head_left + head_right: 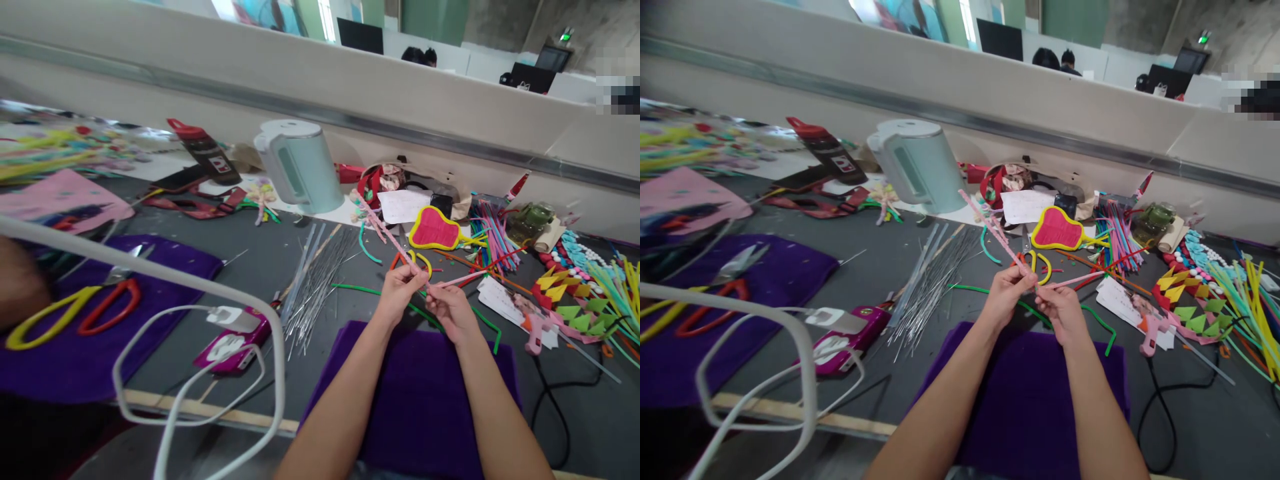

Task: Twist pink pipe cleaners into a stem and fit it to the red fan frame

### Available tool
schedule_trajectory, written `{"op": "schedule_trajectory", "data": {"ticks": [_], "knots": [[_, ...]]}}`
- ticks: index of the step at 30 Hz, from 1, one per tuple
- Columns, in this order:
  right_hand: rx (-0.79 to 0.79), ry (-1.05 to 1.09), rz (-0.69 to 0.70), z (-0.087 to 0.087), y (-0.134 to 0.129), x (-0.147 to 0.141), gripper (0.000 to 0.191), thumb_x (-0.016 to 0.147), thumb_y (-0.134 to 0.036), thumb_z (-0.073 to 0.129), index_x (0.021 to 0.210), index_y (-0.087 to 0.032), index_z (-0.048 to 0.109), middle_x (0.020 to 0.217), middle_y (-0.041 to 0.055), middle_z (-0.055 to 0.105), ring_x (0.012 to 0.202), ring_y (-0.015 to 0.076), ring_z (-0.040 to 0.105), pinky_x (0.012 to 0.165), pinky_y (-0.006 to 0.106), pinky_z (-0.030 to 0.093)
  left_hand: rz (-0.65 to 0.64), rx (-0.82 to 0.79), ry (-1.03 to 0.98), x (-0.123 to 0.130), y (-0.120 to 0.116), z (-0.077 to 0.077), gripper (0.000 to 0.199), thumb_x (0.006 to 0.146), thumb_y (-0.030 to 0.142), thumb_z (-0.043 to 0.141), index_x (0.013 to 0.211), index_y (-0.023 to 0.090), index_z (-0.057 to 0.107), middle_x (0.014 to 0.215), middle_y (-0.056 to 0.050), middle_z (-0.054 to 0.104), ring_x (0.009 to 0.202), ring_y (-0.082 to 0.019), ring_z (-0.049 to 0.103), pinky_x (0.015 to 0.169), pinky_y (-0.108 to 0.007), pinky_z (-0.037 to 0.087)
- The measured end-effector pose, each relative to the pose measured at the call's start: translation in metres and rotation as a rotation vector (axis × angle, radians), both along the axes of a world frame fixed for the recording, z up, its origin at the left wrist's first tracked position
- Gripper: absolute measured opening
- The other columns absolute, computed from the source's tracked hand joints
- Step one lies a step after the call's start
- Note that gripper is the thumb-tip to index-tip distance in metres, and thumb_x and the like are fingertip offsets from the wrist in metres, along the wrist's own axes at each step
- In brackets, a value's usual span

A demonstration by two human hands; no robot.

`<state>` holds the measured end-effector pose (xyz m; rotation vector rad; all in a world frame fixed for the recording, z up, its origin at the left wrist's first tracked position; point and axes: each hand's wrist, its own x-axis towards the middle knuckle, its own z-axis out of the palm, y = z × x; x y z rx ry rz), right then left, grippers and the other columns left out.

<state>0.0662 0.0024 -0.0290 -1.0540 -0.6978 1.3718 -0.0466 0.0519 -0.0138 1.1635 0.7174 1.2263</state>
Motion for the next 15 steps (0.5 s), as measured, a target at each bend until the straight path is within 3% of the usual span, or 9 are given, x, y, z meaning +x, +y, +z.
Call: {"op": "schedule_trajectory", "data": {"ticks": [2, 4, 8, 11, 13, 15], "knots": [[0.019, 0.059, 0.011, 0.002, -0.001, -0.001, 0.017, 0.063, -0.03, 0.075, 0.064, -0.017, 0.063, 0.057, -0.0026, 0.057, 0.051, 0.0102, 0.048, 0.055, 0.025, 0.039, -0.029, 0.014, -0.019, 0.0, 0.0, -0.001, 0.03, 0.065, 0.038, 0.076, 0.058, 0.014, 0.059, 0.059, 0.002, 0.054, 0.056, -0.008, 0.046, 0.055, -0.021, 0.038], [0.146, -0.101, -0.098, 0.004, -0.003, -0.003, 0.015, 0.067, -0.03, 0.072, 0.064, -0.018, 0.062, 0.059, -0.0021, 0.057, 0.055, 0.0118, 0.05, 0.058, 0.026, 0.041, -0.023, 0.006, -0.02, 0.001, 0.001, -0.003, 0.03, 0.068, 0.039, 0.074, 0.059, 0.014, 0.058, 0.058, 0.002, 0.053, 0.054, -0.008, 0.045, 0.054, -0.02, 0.037], [0.424, -0.869, -0.388, 0.008, -0.009, -0.007, 0.018, 0.081, -0.028, 0.059, 0.065, -0.02, 0.061, 0.067, 0.0017, 0.059, 0.069, 0.0173, 0.053, 0.07, 0.031, 0.04, 0.025, -0.018, 0.059, 0.005, 0.001, -0.008, 0.033, 0.068, 0.042, 0.073, 0.058, 0.015, 0.057, 0.052, 0.004, 0.05, 0.048, -0.007, 0.042, 0.047, -0.02, 0.033], [0.528, -1.238, -0.434, 0.007, -0.013, -0.009, 0.022, 0.087, -0.025, 0.053, 0.067, -0.02, 0.061, 0.07, 0.0042, 0.061, 0.074, 0.0188, 0.052, 0.074, 0.034, 0.038, 0.02, -0.045, 0.064, 0.006, 0.001, -0.009, 0.034, 0.066, 0.042, 0.074, 0.056, 0.015, 0.056, 0.051, 0.004, 0.049, 0.047, -0.007, 0.042, 0.047, -0.02, 0.034], [0.512, -1.223, -0.412, 0.005, -0.012, -0.009, 0.021, 0.087, -0.026, 0.053, 0.068, -0.02, 0.062, 0.071, 0.0045, 0.062, 0.074, 0.0185, 0.053, 0.074, 0.033, 0.039, 0.018, -0.057, 0.046, 0.005, 0.001, -0.008, 0.034, 0.065, 0.043, 0.074, 0.056, 0.015, 0.056, 0.051, 0.004, 0.05, 0.048, -0.008, 0.043, 0.048, -0.02, 0.035], [0.419, -1.02, -0.372, 0.005, -0.01, -0.009, 0.018, 0.084, -0.029, 0.056, 0.069, -0.02, 0.062, 0.071, 0.0033, 0.063, 0.072, 0.0176, 0.054, 0.071, 0.031, 0.041, 0.018, -0.054, 0.034, 0.003, 0.001, -0.005, 0.034, 0.064, 0.043, 0.075, 0.057, 0.015, 0.057, 0.051, 0.003, 0.05, 0.048, -0.008, 0.043, 0.049, -0.021, 0.035]]}}
